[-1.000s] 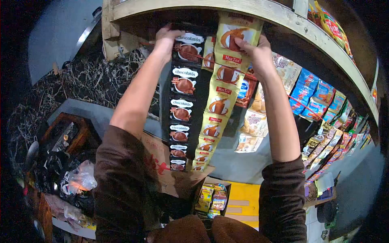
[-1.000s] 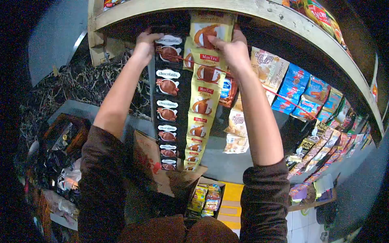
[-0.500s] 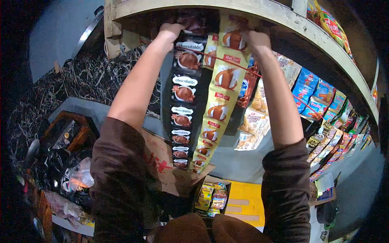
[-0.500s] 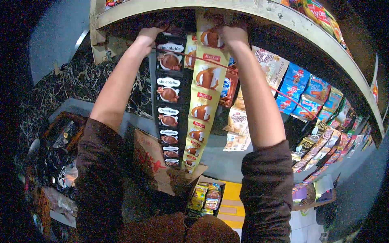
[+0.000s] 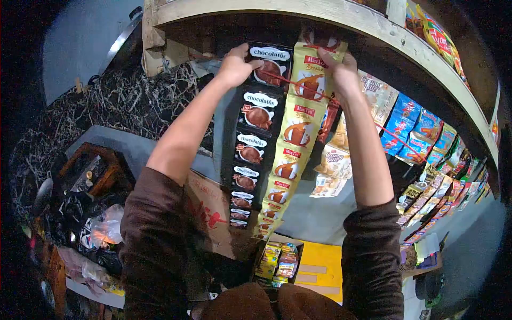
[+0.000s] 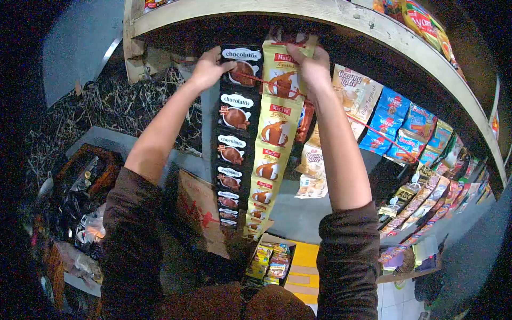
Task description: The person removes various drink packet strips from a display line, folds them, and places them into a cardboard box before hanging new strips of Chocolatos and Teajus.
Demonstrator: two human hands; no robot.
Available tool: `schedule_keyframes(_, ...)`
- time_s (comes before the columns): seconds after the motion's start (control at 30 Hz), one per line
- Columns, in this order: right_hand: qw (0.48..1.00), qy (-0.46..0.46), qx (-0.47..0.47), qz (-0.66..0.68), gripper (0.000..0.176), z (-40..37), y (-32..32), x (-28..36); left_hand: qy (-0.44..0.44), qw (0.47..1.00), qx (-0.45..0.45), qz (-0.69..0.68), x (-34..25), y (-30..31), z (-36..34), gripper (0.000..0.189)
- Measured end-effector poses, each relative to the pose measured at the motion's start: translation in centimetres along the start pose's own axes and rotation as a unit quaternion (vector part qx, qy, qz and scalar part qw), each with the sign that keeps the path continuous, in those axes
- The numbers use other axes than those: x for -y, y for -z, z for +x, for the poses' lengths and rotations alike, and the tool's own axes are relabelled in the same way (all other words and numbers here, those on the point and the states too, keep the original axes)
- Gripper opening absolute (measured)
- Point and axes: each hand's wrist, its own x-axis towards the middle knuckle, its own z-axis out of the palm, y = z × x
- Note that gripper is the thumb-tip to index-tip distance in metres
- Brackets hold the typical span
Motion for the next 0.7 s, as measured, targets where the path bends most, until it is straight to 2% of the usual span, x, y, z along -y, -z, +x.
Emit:
schedule_keyframes(0.03, 0.997, 0.042, 0.031, -0.048, 0.022, -0.1, 0.1, 0.0, 0.003, 0.999, -0.037, 0.017, 0.1, 0.0, -0.1, 0.033)
schedule_keyframes(0.1, 0.997, 0.035, 0.066, -0.03, 0.023, -0.4, 0.2, -0.1, 0.012, 0.999, -0.038, -0.008, -0.3, 0.2, -0.6, 0.031)
schedule_keyframes(0.17, 0.994, 0.035, 0.077, 0.063, 0.025, -0.8, 0.3, -0.3, 0.02, 0.998, -0.039, -0.035, -1.4, 0.6, -1.1, 0.029)
schedule_keyframes(0.2, 0.995, 0.034, 0.076, 0.062, 0.025, -0.8, 0.3, -0.6, 0.032, 0.998, -0.028, -0.052, -1.9, 1.0, -1.3, 0.028)
schedule_keyframes(0.27, 0.986, -0.056, 0.026, 0.156, 0.025, -0.6, 0.2, -1.2, 0.039, 0.997, -0.017, -0.062, -1.6, 1.0, -1.3, 0.024)
schedule_keyframes(0.4, 0.985, -0.077, -0.006, 0.154, 0.026, -0.3, -0.1, -1.3, 0.031, 0.997, -0.039, -0.066, -1.8, 1.1, -1.4, 0.023)
schedule_keyframes(0.47, 0.995, 0.037, 0.049, 0.076, 0.027, -0.6, 0.1, -1.4, 0.041, 0.996, -0.025, -0.077, -1.3, 1.1, -1.1, 0.025)
schedule_keyframes(0.5, 0.995, 0.039, 0.05, 0.075, 0.027, -0.8, 0.1, -1.4, 0.04, 0.996, -0.026, -0.077, -1.6, 1.2, -1.1, 0.025)
schedule_keyframes(0.57, 0.987, 0.019, -0.035, 0.159, 0.032, -1.3, 0.2, -1.4, 0.07, 0.993, -0.019, -0.091, -2.2, 1.1, -1.5, 0.028)
schedule_keyframes(0.6, 0.982, -0.022, -0.017, 0.185, 0.036, -1.3, 0.2, -1.2, 0.071, 0.993, -0.02, -0.09, -1.7, 1.0, -1.5, 0.028)
schedule_keyframes(0.63, 0.982, -0.022, -0.016, 0.187, 0.036, -1.4, 0.2, -1.0, 0.063, 0.991, -0.022, -0.115, -1.2, 0.9, -1.6, 0.029)
schedule_keyframes(0.7, 0.974, -0.13, -0.002, 0.186, 0.034, -1.5, 0.2, 0.0, 0.057, 0.988, -0.022, -0.14, -1.2, 0.9, -1.6, 0.03)
